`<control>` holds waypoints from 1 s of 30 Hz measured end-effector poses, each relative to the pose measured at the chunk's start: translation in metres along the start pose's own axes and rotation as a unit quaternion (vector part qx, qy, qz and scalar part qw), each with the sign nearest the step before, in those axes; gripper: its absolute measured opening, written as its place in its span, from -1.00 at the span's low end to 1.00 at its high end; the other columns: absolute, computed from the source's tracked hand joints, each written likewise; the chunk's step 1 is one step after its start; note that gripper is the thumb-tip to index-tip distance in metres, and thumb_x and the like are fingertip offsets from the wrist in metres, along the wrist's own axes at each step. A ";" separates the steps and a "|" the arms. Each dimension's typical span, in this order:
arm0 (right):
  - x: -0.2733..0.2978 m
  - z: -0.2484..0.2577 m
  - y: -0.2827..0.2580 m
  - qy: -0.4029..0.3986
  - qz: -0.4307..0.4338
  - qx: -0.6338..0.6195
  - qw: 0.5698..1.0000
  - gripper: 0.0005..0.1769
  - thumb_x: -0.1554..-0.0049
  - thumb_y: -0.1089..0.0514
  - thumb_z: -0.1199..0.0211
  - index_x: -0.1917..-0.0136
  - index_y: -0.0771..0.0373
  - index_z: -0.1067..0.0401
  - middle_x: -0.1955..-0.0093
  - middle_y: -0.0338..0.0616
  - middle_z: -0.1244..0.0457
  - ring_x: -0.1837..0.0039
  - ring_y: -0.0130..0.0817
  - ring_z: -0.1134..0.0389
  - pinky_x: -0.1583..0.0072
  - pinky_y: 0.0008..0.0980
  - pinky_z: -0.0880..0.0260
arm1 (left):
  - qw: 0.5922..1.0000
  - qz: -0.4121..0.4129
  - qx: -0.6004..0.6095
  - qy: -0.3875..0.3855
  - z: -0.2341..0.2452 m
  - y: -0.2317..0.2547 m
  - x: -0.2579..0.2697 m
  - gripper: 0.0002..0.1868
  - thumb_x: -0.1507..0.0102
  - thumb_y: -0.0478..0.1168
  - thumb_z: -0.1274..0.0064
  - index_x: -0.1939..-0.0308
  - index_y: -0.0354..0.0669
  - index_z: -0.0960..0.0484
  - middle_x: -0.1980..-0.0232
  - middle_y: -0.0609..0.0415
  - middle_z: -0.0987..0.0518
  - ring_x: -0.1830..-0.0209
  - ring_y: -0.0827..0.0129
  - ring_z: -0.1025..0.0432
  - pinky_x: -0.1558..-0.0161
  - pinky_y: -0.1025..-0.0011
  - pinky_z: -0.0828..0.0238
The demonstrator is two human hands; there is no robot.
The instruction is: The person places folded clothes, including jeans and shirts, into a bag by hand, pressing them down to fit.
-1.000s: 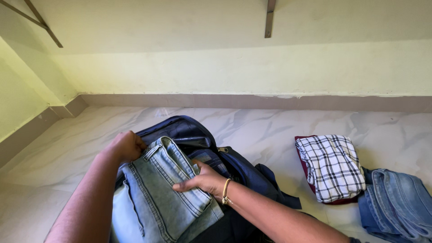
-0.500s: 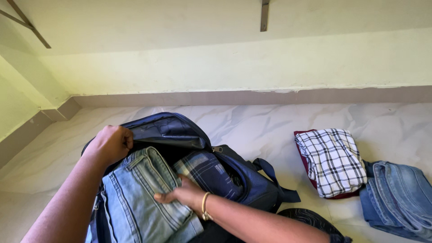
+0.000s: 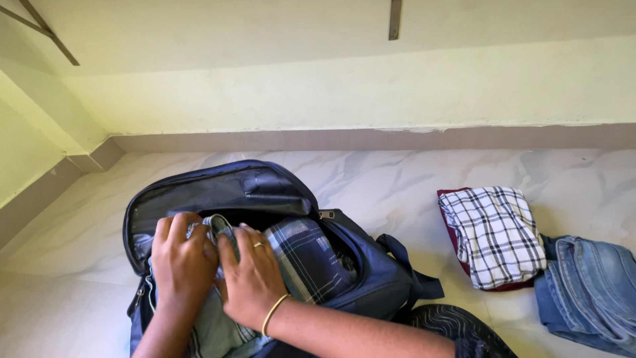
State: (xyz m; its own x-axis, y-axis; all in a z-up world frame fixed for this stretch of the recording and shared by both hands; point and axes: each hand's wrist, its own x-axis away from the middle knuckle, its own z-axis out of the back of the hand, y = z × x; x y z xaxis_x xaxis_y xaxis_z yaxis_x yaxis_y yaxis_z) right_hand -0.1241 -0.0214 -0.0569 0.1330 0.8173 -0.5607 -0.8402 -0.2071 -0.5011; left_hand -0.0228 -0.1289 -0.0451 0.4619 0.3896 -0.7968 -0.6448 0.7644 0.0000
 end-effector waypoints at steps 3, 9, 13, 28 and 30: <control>0.003 -0.013 0.011 0.020 0.079 -0.042 0.996 -0.22 0.09 0.30 -0.21 -0.39 0.59 -0.18 -0.41 0.43 -0.14 -0.52 0.24 -0.13 -0.54 -0.02 -0.04 | 0.998 0.055 -0.004 -0.015 0.003 0.015 0.013 -0.85 -0.14 -0.36 -0.10 0.25 -0.33 -0.70 0.05 -0.10 -0.58 0.01 -0.01 -0.44 -0.01 0.18 -0.43; 0.014 -0.036 0.034 -0.041 0.087 -0.029 0.995 -0.16 0.00 0.21 -0.13 -0.49 0.64 -0.08 -0.52 0.49 -0.05 -0.62 0.22 -0.03 -0.61 -0.07 0.06 | 0.997 0.068 0.047 -0.008 -0.005 0.013 0.027 -0.78 -0.16 -0.34 -0.05 0.14 -0.30 -0.69 -0.11 -0.12 -0.59 -0.08 -0.02 -0.45 -0.09 0.16 -0.42; 0.024 -0.037 0.036 -0.054 0.084 -0.007 0.995 -0.17 -0.01 0.20 -0.13 -0.49 0.63 -0.09 -0.53 0.49 -0.05 -0.62 0.22 -0.01 -0.59 -0.06 0.04 | 0.988 0.128 0.067 -0.057 -0.008 0.019 0.036 -0.79 -0.19 -0.31 -0.05 0.13 -0.23 -0.69 0.05 -0.07 -0.61 -0.02 -0.01 -0.45 -0.06 0.14 -0.41; 0.031 -0.049 0.046 -0.101 0.042 -0.006 0.994 -0.18 -0.12 -0.03 -0.08 -0.52 0.50 -0.12 -0.63 0.25 0.02 -0.67 0.02 0.08 -0.58 -0.09 0.10 | 0.968 0.193 0.072 -0.146 -0.045 -0.014 0.063 -0.81 -0.16 -0.23 -0.01 0.20 -0.10 -0.68 0.15 -0.01 -0.61 0.06 0.01 -0.48 0.02 0.10 -0.46; 0.031 -0.055 0.049 -0.112 0.033 0.002 0.993 -0.14 -0.13 -0.07 -0.06 -0.55 0.47 -0.06 -0.65 0.22 0.08 -0.69 -0.01 0.15 -0.59 -0.09 0.18 | 0.963 0.206 0.057 -0.165 -0.041 -0.010 0.066 -0.81 -0.17 -0.23 0.00 0.19 -0.09 -0.67 0.13 0.00 -0.59 0.04 0.01 -0.46 0.01 0.10 -0.45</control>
State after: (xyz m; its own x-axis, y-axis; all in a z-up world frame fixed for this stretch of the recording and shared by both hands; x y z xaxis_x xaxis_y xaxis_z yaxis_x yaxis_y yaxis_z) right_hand -0.1325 -0.0358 -0.1349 -0.0434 0.9013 -0.4310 -0.8456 -0.2629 -0.4645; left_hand -0.0109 -0.1315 -0.1219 0.3615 0.7991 -0.4803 -0.7523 0.5543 0.3561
